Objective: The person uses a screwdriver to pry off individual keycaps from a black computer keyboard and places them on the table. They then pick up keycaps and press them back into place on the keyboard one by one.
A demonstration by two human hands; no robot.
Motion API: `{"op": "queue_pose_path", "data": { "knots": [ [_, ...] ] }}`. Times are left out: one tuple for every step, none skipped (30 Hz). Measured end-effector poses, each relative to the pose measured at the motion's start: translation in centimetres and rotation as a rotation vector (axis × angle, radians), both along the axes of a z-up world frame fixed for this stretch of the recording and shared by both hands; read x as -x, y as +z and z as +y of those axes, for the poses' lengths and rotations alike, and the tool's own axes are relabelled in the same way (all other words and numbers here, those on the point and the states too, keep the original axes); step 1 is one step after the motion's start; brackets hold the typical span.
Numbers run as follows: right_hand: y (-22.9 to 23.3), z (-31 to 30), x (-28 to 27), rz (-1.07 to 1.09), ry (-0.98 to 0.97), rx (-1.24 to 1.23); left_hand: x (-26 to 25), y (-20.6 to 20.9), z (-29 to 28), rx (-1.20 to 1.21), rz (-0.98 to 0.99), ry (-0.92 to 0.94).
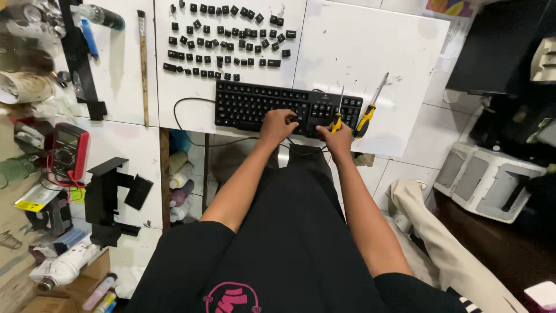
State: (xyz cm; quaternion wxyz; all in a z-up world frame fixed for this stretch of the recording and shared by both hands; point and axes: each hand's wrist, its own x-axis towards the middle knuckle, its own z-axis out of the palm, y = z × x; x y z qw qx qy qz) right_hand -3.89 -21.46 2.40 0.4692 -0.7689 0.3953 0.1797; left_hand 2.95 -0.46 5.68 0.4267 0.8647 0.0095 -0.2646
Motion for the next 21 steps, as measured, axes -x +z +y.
{"op": "queue_pose_path", "data": {
  "knots": [
    [0.4,-0.4,0.3,0.002,0.000,-0.001,0.0,0.3,-0.1,-0.001,0.002,0.000],
    [0.8,-0.8,0.6,0.001,-0.006,-0.017,0.1,0.5,-0.2,-0.058,-0.031,-0.116],
    [1.3,-1.3,0.8,0.000,-0.015,-0.032,0.0,0.8,-0.3,-0.113,-0.065,-0.234],
    [1.8,-1.3,1.3,0.001,-0.019,-0.030,0.3,0.7,-0.2,-0.112,-0.064,-0.237],
    [2.3,-1.4,1.6,0.022,-0.015,-0.009,0.3,0.7,-0.3,-0.139,-0.103,-0.284],
    [2.8,-1.6,1.9,0.043,-0.012,0.012,0.4,0.7,-0.5,-0.166,-0.143,-0.330],
    [3.0,-1.5,2.1,0.042,-0.017,0.014,0.5,0.3,-0.4,-0.163,-0.145,-0.335],
    [3.2,-1.4,2.4,0.037,-0.032,0.007,0.7,-0.1,-0.2,-0.095,-0.226,-0.350],
    [3.4,-1.3,2.5,0.032,-0.044,-0.004,0.7,-0.4,0.0,-0.028,-0.306,-0.362],
    [4.0,-1.4,2.6,0.031,-0.047,-0.004,0.7,-0.3,0.4,-0.028,-0.306,-0.365],
    [4.5,-1.7,2.4,0.010,-0.039,-0.012,0.4,-0.3,0.7,0.034,-0.309,-0.304],
    [5.1,-1.9,2.3,-0.012,-0.030,-0.019,0.2,-0.2,1.1,0.097,-0.311,-0.242],
    [4.6,-2.2,2.2,-0.012,-0.032,-0.021,0.3,-1.2,1.1,0.095,-0.310,-0.244],
    [4.1,-2.5,2.0,-0.061,0.060,0.096,0.5,-2.3,1.2,0.163,-0.180,-0.040],
    [3.4,-2.7,1.6,-0.114,0.156,0.210,0.4,-3.2,1.5,0.226,-0.054,0.169],
    [3.8,-2.5,0.9,-0.116,0.158,0.204,0.6,-3.6,1.4,0.220,-0.057,0.171],
    [4.1,-2.4,0.1,-0.139,0.214,0.244,0.8,-4.0,1.3,0.362,0.119,0.327],
    [4.5,-2.2,-0.6,-0.162,0.270,0.284,1.1,-4.4,1.2,0.505,0.295,0.481],
    [4.2,-1.9,-1.0,-0.167,0.271,0.282,1.2,-3.7,0.9,0.504,0.289,0.481],
    [3.9,-1.6,-1.5,-0.161,0.262,0.274,1.3,-3.0,0.6,0.616,0.399,0.567],
    [3.7,-1.3,-1.9,-0.151,0.257,0.265,1.5,-2.4,0.2,0.728,0.513,0.655]
  ]
}}
